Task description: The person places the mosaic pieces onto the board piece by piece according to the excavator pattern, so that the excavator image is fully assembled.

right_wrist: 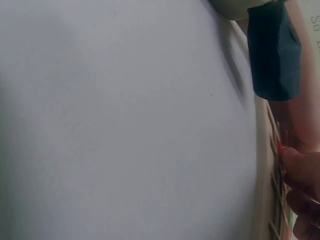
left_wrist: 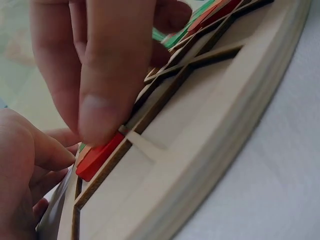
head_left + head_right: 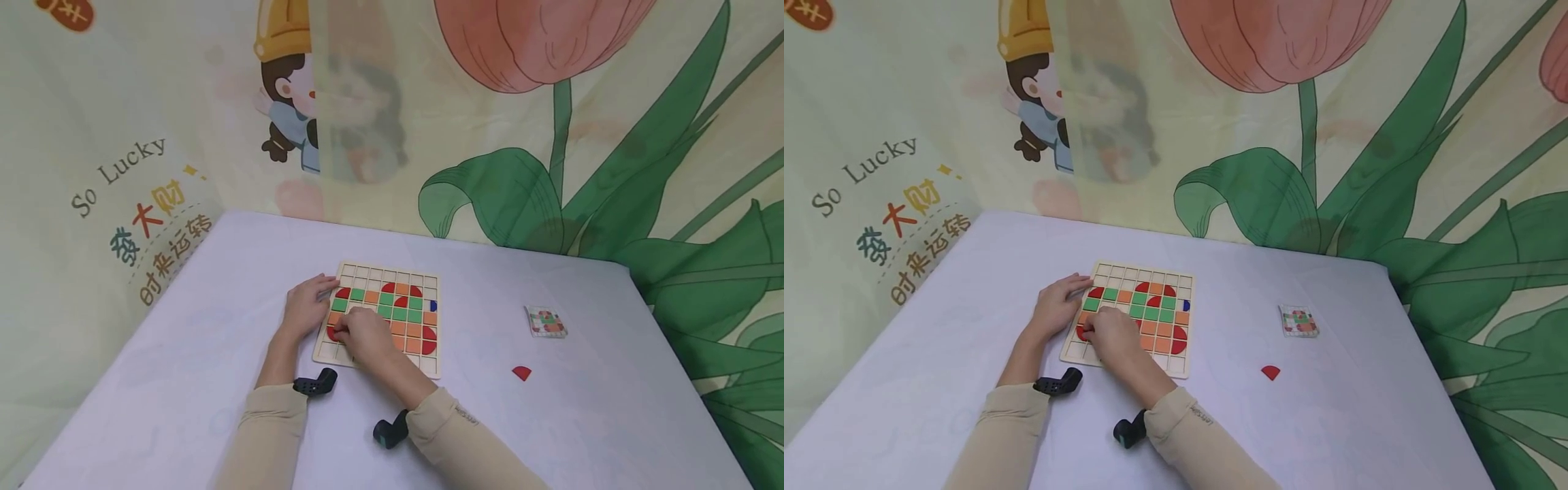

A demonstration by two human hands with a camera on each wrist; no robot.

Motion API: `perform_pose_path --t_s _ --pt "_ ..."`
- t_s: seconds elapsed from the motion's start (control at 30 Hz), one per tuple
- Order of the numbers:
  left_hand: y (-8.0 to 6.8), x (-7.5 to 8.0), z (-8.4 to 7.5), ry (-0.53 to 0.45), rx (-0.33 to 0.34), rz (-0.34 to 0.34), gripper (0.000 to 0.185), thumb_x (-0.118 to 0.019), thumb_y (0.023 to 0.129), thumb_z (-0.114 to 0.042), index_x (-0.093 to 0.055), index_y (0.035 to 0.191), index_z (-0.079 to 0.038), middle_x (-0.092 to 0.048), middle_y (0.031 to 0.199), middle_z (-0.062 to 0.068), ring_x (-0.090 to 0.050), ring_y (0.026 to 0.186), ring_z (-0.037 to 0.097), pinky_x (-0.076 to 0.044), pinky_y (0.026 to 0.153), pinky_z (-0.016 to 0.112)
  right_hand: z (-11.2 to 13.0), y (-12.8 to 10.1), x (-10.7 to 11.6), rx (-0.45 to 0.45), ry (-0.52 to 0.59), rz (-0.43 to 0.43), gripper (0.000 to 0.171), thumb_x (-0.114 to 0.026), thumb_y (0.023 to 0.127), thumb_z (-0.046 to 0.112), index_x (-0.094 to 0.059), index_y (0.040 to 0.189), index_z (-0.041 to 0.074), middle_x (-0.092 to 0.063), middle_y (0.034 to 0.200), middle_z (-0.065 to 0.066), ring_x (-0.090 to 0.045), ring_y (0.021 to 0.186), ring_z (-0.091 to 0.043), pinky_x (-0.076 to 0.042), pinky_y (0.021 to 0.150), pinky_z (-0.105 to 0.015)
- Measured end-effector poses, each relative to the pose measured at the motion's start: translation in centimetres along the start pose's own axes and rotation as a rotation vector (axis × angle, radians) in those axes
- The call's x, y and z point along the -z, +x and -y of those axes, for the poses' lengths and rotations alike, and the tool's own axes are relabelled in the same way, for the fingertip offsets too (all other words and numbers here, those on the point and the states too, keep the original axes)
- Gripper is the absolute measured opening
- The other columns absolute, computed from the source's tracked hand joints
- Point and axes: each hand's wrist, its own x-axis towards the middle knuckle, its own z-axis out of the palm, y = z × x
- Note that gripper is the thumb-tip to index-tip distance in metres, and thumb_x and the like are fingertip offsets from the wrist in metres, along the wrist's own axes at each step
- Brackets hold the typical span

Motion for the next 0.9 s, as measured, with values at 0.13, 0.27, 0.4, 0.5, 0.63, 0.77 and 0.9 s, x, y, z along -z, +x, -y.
perform_pose_path --t_s 0.13,0.27,0.4,0.5,0.63,0.77,0.9 --pt "0.0 -0.1 -0.1 -0.002 0.006 0.004 0.043 -0.047 0.089 -0.007 -0.059 0.129 -0.01 -0.052 0.141 0.008 -0.034 0.141 0.027 -0.019 0.114 0.055 -1.3 -1.4 2.1 -0.037 -0.015 0.025 0.023 -0.066 0.089 0.029 -0.073 0.11 0.021 -0.069 0.1 0.004 -0.063 0.087 -0.01 -0.053 0.072 -0.021" --pt "-0.1 -0.1 -0.2 -0.019 0.014 -0.006 0.042 -0.047 0.089 -0.007 -0.059 0.129 -0.009 -0.052 0.141 0.008 -0.034 0.141 0.027 -0.018 0.114 0.054 -5.0 -4.1 5.2 -0.146 -0.022 0.003 0.026 -0.069 0.086 0.031 -0.072 0.11 0.022 -0.067 0.105 0.001 -0.062 0.094 -0.015 -0.055 0.08 -0.03" --pt "0.0 0.1 -0.3 -0.015 0.017 0.002 0.042 -0.046 0.09 -0.007 -0.058 0.13 -0.009 -0.052 0.141 0.008 -0.033 0.141 0.026 -0.017 0.115 0.054 -10.8 -8.4 7.9 -0.282 -0.036 -0.042 0.025 -0.073 0.083 0.028 -0.073 0.106 0.017 -0.064 0.1 -0.001 -0.058 0.085 -0.016 -0.054 0.073 -0.029" --pt "0.0 0.3 -0.2 -0.003 0.012 -0.007 0.043 -0.046 0.09 -0.007 -0.058 0.13 -0.009 -0.051 0.142 0.008 -0.033 0.141 0.027 -0.017 0.115 0.055 -15.3 -12.1 9.7 -0.359 -0.033 -0.031 0.029 -0.074 0.082 0.025 -0.071 0.108 0.013 -0.062 0.1 -0.004 -0.055 0.08 -0.015 -0.05 0.065 -0.026" --pt "0.0 0.5 -0.1 0.004 0.013 -0.011 0.043 -0.045 0.09 -0.007 -0.057 0.131 -0.009 -0.05 0.143 0.009 -0.032 0.141 0.029 -0.017 0.114 0.056 -19.4 -16.3 10.9 -0.414 -0.026 0.009 0.036 -0.076 0.079 0.022 -0.07 0.112 0.01 -0.058 0.1 -0.007 -0.053 0.079 -0.016 -0.047 0.062 -0.025" --pt "-0.1 0.4 0.0 0.003 0.017 -0.007 0.043 -0.045 0.09 -0.007 -0.057 0.131 -0.009 -0.05 0.143 0.01 -0.032 0.142 0.029 -0.016 0.114 0.056 -20.9 -18.9 10.7 -0.422 -0.017 0.037 0.039 -0.078 0.076 0.022 -0.069 0.112 0.011 -0.055 0.102 -0.007 -0.053 0.082 -0.016 -0.052 0.067 -0.027" --pt "-0.1 -0.1 -0.2 -0.011 0.014 -0.001 0.042 -0.045 0.09 -0.008 -0.057 0.131 -0.009 -0.05 0.143 0.009 -0.032 0.142 0.029 -0.015 0.115 0.056 -21.0 -20.0 10.2 -0.437 -0.009 0.026 0.039 -0.078 0.077 0.02 -0.068 0.114 0.011 -0.054 0.103 -0.006 -0.053 0.083 -0.016 -0.053 0.069 -0.027"
